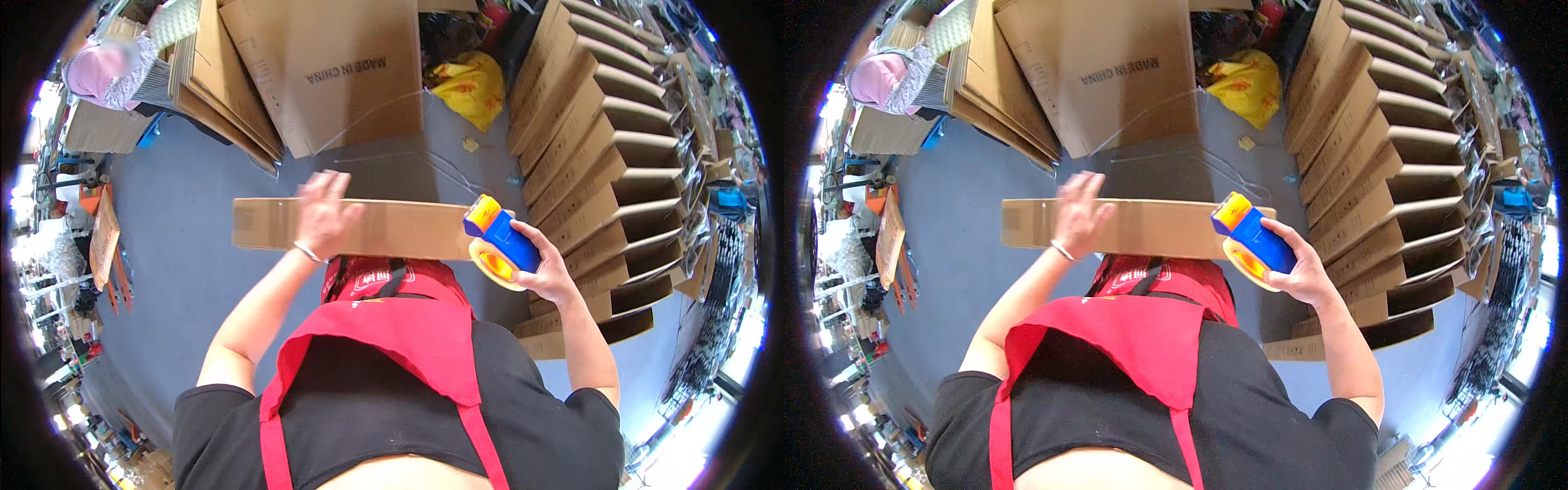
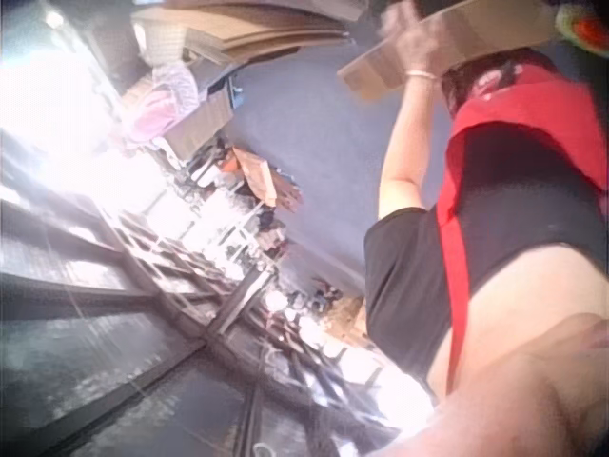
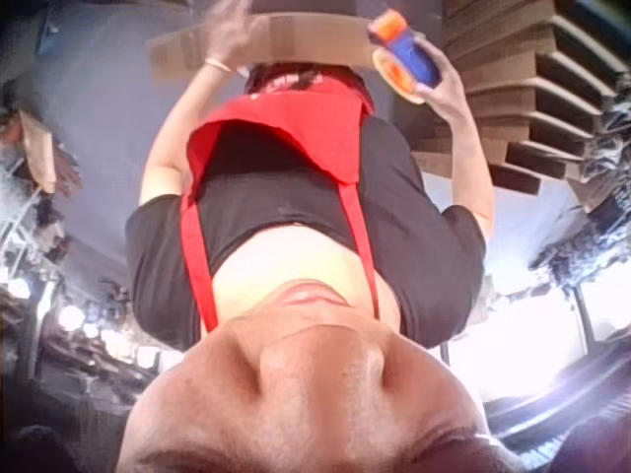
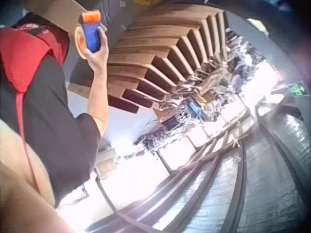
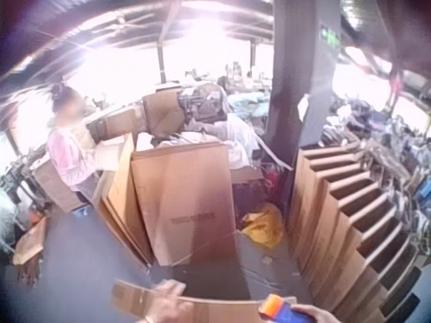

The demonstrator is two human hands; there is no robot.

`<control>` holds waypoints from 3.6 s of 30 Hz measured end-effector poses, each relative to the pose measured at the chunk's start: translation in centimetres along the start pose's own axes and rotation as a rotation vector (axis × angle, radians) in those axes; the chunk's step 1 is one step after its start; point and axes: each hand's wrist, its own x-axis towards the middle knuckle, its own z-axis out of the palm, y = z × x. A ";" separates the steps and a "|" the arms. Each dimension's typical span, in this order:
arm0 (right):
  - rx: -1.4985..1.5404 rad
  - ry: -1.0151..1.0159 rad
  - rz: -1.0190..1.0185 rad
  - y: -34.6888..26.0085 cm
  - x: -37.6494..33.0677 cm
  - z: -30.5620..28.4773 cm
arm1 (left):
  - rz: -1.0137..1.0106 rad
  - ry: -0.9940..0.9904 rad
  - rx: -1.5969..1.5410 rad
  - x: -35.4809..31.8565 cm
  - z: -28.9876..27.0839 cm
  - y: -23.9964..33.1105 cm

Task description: The person assembles flat cardboard sheets into rectangular boxes using a handheld tape dispenser. They fold the flaps, apply tape to seal the seams, and place the finished boxes into a stack. The process is repeated for multiple boxes.

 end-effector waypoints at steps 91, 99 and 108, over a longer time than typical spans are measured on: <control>0.279 1.364 0.215 14.8 0.7 11.3 | -0.597 -1.274 -0.246 8.5 2.2 -31.7; -0.030 1.470 0.252 8.1 -7.5 24.6 | -0.718 -1.095 -0.879 -7.8 5.2 -21.5; 0.120 1.375 -0.709 -2.6 -33.6 33.8 | -0.653 -0.737 -1.421 -23.5 -3.6 -16.0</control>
